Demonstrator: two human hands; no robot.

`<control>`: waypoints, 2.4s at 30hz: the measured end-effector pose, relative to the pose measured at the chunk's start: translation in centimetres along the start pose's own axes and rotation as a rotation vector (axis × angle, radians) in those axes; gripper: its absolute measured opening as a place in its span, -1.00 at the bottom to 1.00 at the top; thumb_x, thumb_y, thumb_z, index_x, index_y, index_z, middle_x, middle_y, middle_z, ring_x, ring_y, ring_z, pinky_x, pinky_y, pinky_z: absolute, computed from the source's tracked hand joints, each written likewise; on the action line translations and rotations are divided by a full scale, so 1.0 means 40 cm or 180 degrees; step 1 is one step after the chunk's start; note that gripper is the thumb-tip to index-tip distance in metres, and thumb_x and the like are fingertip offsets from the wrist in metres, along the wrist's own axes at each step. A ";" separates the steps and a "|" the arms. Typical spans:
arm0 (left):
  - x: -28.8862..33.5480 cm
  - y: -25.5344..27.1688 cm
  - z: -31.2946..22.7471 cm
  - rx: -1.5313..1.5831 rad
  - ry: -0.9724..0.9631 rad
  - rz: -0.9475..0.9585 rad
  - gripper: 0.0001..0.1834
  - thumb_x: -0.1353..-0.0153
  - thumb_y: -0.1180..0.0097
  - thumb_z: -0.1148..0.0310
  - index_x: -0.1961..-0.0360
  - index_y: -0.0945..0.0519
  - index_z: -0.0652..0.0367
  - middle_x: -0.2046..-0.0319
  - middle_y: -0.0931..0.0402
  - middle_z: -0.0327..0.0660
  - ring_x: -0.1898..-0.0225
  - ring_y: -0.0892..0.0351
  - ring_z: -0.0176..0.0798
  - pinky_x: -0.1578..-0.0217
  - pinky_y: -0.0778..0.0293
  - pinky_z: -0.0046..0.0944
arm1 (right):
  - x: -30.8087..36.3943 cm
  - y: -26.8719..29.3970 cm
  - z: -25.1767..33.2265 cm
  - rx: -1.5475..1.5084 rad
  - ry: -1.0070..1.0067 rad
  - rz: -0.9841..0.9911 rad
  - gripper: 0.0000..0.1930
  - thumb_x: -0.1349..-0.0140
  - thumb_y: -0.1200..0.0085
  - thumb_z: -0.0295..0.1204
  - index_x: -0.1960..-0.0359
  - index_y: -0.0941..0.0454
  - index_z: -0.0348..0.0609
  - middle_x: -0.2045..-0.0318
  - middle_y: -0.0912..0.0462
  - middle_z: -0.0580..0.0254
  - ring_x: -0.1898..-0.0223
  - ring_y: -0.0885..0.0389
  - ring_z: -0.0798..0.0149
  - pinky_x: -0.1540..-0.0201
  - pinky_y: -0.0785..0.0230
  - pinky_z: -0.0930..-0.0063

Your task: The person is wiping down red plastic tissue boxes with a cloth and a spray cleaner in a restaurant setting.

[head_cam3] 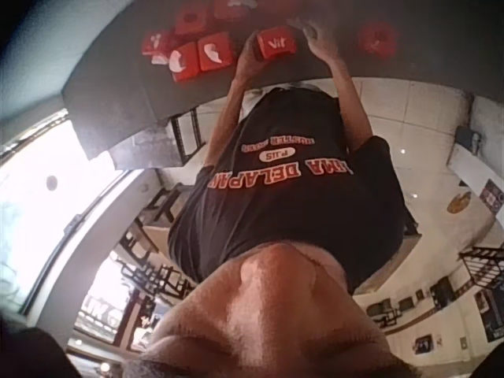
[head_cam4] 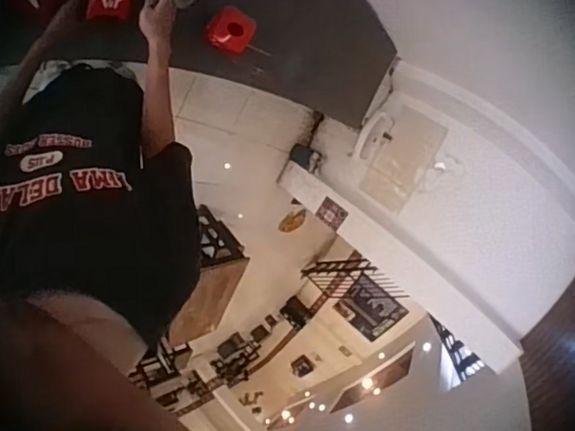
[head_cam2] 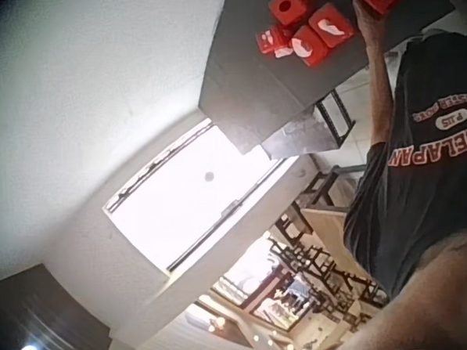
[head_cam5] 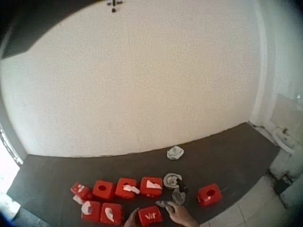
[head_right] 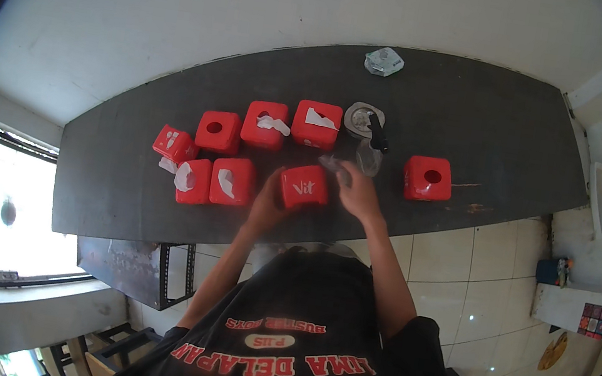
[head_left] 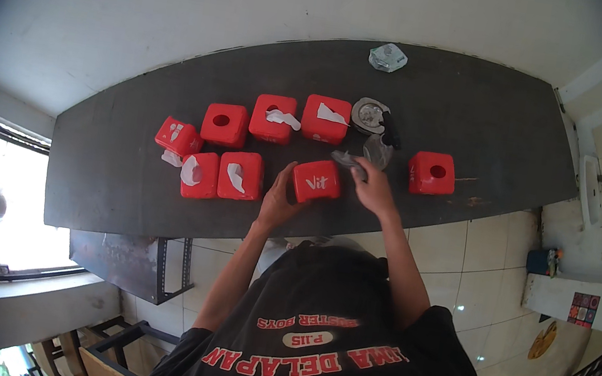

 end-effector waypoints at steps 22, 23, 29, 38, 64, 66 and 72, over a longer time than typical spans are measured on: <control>0.020 0.066 -0.062 -0.0832 -0.0572 -0.0402 0.23 0.08 -0.63 0.35 -0.64 -0.22 0.11 -0.43 -0.38 0.14 -0.43 -0.39 0.28 -0.40 -0.41 0.18 | 0.013 -0.074 0.015 -0.0984 -0.0043 -0.0323 -0.67 -0.59 -0.11 -0.32 -0.23 -0.62 -0.24 -0.01 -0.76 0.03 -0.05 -0.70 0.23 -0.17 -0.47 0.36; 0.017 0.071 -0.073 -0.0840 -0.0567 -0.0403 0.23 0.08 -0.63 0.35 -0.64 -0.22 0.11 -0.43 -0.38 0.14 -0.43 -0.39 0.28 -0.40 -0.41 0.18 | 0.004 -0.070 -0.002 -0.1051 0.0243 -0.1008 -0.66 -0.61 -0.10 -0.30 -0.23 -0.62 -0.27 0.04 -0.76 0.05 0.00 -0.67 0.32 -0.14 -0.46 0.38; -0.019 0.054 -0.074 -0.0848 -0.0490 -0.0183 0.23 0.14 -0.65 0.35 -0.62 -0.27 0.14 -0.37 -0.46 0.08 -0.46 -0.34 0.29 -0.45 -0.34 0.21 | 0.005 -0.117 -0.064 -0.1112 -0.0225 -0.0834 -0.63 -0.61 -0.12 -0.27 -0.23 -0.59 -0.32 0.05 -0.75 0.08 0.06 -0.64 0.34 -0.08 -0.45 0.38; -0.023 0.017 -0.018 -0.0701 -0.0467 -0.0054 0.04 0.15 -0.65 0.38 -0.43 -0.41 0.12 -0.35 -0.51 -0.04 -0.45 -0.42 0.16 -0.43 -0.37 0.13 | 0.091 -0.155 -0.003 0.0419 0.0947 0.0841 -0.62 -0.52 -0.10 -0.50 -0.33 -0.61 -0.02 -0.48 -0.53 0.36 -0.65 -0.18 0.01 -0.59 -0.04 -0.31; 0.048 0.065 0.049 -0.0317 -0.0176 -0.0255 0.30 0.00 -0.66 0.36 -0.60 0.04 0.25 -0.38 -0.46 0.19 -0.27 -0.62 0.35 -0.22 -0.61 0.13 | 0.047 -0.246 0.062 0.1080 0.2137 0.1664 -0.56 -0.34 -0.21 -0.54 -0.24 -0.68 0.10 -0.42 -0.62 0.39 -0.63 -0.27 0.20 -0.72 0.29 -0.26; 0.042 0.072 0.023 -0.0442 -0.0177 -0.0324 0.29 0.00 -0.66 0.35 -0.60 0.03 0.26 -0.38 -0.47 0.17 -0.26 -0.62 0.34 -0.22 -0.61 0.13 | 0.064 -0.203 0.064 0.1042 0.2086 0.1880 -0.55 -0.32 -0.20 -0.57 -0.23 -0.68 0.11 -0.42 -0.61 0.41 -0.64 -0.26 0.22 -0.73 0.30 -0.25; 0.031 0.083 -0.001 -0.0451 -0.0174 -0.0368 0.28 0.00 -0.67 0.29 -0.61 -0.04 0.28 -0.37 -0.49 0.13 -0.29 -0.60 0.28 -0.25 -0.59 0.10 | 0.126 -0.108 0.021 0.0518 0.1305 0.2378 -0.53 -0.28 -0.22 -0.62 -0.22 -0.70 0.07 -0.33 -0.70 0.34 -0.61 -0.32 0.25 -0.76 0.33 -0.17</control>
Point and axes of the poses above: each hand's wrist, its own x-axis away from the middle knuckle, its own y-axis out of the back of the hand, z = x × y, the point moved 2 cm from there along -x, towards the middle knuckle
